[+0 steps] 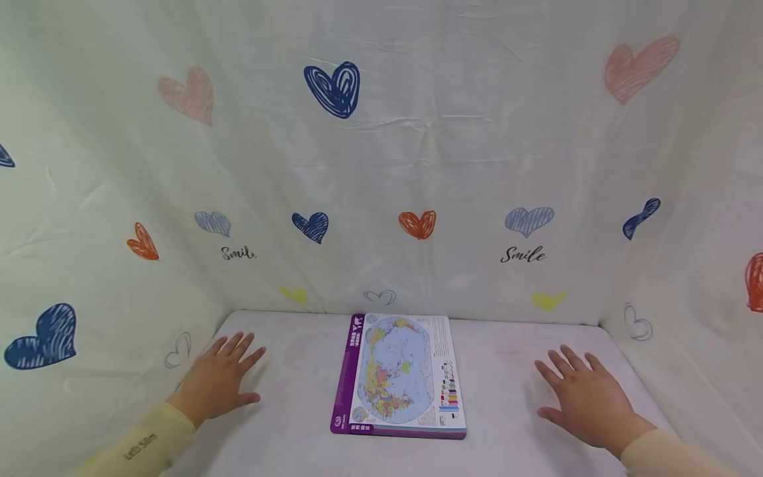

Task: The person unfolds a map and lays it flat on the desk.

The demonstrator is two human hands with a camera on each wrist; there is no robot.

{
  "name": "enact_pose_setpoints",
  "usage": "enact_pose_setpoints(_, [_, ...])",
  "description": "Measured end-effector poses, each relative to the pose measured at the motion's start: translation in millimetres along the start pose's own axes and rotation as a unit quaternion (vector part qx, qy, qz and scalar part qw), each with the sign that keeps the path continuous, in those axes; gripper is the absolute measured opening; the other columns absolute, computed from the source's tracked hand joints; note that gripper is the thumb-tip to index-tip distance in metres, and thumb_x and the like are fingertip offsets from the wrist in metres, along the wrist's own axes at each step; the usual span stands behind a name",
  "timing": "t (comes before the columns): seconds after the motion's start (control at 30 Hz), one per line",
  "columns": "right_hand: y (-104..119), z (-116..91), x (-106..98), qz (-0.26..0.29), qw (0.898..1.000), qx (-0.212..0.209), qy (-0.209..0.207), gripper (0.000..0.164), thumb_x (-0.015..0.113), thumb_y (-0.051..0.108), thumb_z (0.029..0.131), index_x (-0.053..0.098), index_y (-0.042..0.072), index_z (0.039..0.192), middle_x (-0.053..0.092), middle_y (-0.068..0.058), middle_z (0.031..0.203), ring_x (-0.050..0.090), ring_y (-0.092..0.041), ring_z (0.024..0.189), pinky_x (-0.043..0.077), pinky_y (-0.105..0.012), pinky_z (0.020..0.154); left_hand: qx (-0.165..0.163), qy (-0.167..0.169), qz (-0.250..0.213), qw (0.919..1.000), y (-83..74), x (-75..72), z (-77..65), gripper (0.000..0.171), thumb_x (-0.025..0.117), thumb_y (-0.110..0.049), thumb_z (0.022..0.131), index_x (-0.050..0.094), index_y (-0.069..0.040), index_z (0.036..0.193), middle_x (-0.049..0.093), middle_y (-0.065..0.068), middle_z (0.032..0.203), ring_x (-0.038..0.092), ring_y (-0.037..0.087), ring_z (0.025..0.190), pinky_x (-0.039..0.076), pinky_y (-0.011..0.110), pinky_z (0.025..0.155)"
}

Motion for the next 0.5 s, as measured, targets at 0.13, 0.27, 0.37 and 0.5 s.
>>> enact_pose_setpoints(0.13, [21.7,18.6,3.7,0.081,0.996,0.025,0.022,0.077,0.068,0.063,0.081,0.062,0.007,0.133,0.06,-0.02,0.132,0.048,-0.048,0.126,0.038,-0.067,0.097,-0.018,0.009,-0.072,0.9972,-17.1,7.2,6.6,0.08,0.067,-0.062,0.083,0.056,-0.009,0.141,0.046,0.026,0.146,0.039,0.044,0.136,0.028,0.057,0.111])
enact_pose_setpoints(0.27, [54.5,45.1,11.7,0.16,0.985,0.045,0.052,0.077,0.069,0.061,0.082,0.06,0.007,0.136,0.059,-0.022,0.133,0.048,-0.048,0.126,0.038,-0.066,0.098,-0.046,0.032,-0.153,0.9866,-48.3,18.8,19.8,0.072,0.065,-0.057,0.088,0.053,-0.013,0.144,0.046,0.023,0.146,0.039,0.043,0.136,0.028,0.057,0.111])
enact_pose_setpoints(0.37, [80.7,64.4,19.1,0.203,0.975,0.052,0.067,0.077,0.068,0.06,0.083,0.058,0.007,0.138,0.058,-0.022,0.133,0.049,-0.047,0.126,0.04,-0.064,0.098,-0.05,0.044,-0.213,0.9748,-79.4,24.3,32.7,0.068,0.062,-0.054,0.091,0.052,-0.014,0.146,0.049,0.022,0.145,0.043,0.042,0.134,0.031,0.057,0.109])
enact_pose_setpoints(0.5, [109.7,82.7,28.2,0.248,0.965,0.054,0.066,0.078,0.07,0.059,0.082,0.057,0.007,0.138,0.06,-0.022,0.13,0.052,-0.045,0.122,0.045,-0.062,0.094,-0.036,0.049,-0.269,0.9612,-115.9,25.9,46.9,0.067,0.061,-0.052,0.092,0.052,-0.013,0.145,0.055,0.023,0.138,0.05,0.041,0.128,0.036,0.056,0.106])
Point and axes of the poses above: each hand's wrist, its own z-axis towards the middle knuckle, its own x-axis out of the palm, y = z × x, the point moved 10 cm from there along z, towards the middle knuckle
